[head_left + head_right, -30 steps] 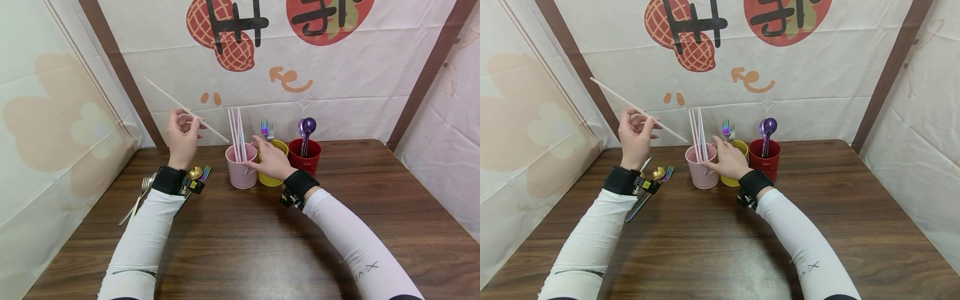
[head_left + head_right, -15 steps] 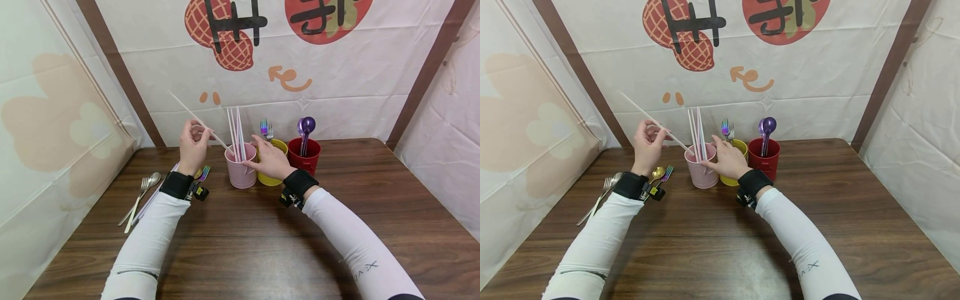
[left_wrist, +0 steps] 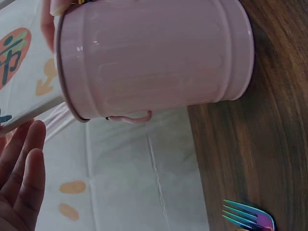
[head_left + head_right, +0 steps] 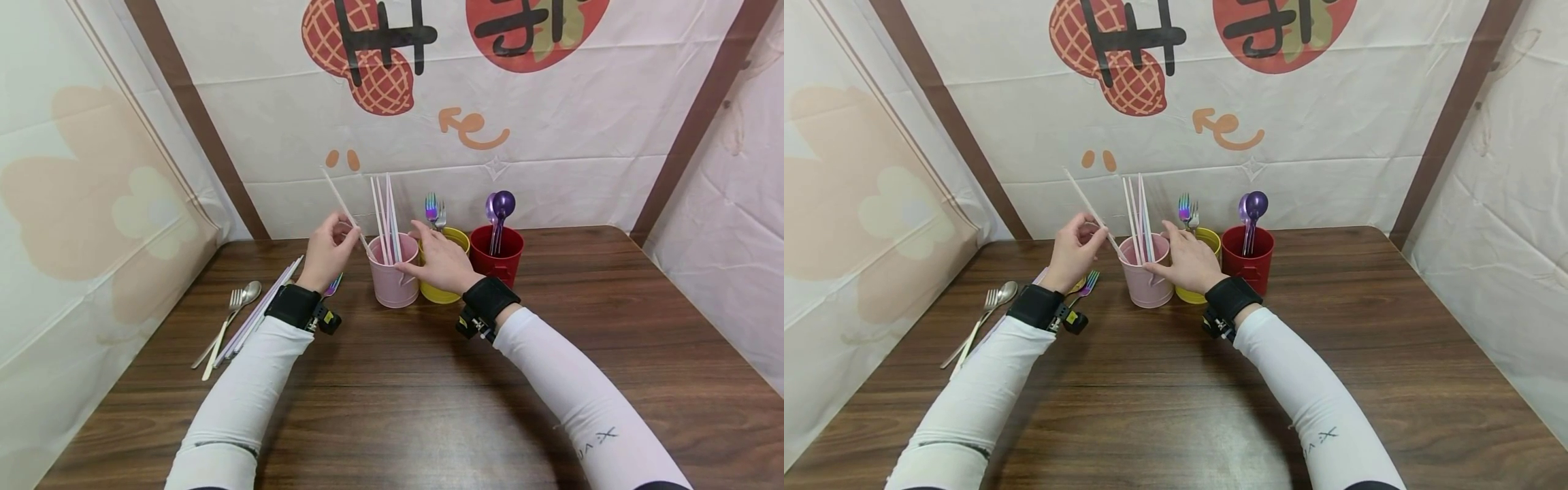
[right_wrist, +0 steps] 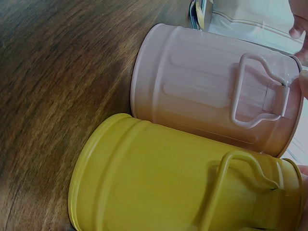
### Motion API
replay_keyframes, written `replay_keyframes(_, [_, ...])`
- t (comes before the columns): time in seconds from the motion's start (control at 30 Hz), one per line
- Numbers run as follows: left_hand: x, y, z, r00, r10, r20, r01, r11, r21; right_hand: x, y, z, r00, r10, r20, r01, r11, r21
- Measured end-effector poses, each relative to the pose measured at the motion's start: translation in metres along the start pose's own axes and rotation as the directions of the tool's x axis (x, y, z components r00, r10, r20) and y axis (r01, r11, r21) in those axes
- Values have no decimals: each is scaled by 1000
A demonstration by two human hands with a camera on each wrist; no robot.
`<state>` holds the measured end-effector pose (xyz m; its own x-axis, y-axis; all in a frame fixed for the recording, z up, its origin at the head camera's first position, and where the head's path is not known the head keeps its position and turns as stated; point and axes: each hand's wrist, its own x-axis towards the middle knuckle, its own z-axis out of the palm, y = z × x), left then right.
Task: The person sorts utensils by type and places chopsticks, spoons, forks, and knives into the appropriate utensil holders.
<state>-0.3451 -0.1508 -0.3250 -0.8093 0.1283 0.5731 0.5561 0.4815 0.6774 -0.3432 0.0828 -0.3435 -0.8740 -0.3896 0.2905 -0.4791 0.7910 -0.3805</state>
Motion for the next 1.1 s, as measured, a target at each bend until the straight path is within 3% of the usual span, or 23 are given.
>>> replay_keyframes(0.13, [1,0,1,995,-13,99,-5,985,175,0,0,0,1000,-4,-3,4,1000,-5])
replay_keyframes(0.3, [1,0,0,985,-80,155,17,929,369,0,0,1,1000,-5,-13,5,1000,-11])
replay_keyframes(0.73, [-3,-4,-18,987,-106,124,48,915,401,1,-1,1,1000,12,-6,-12,1000,1])
replay_keyframes(0.97, [-5,-11,-42,973,-155,171,62,888,456,0,0,0,1000,13,5,-13,1000,14])
replay_keyframes(1.1, [-8,-17,-56,957,-178,231,48,877,478,0,0,0,1000,7,0,-7,1000,12])
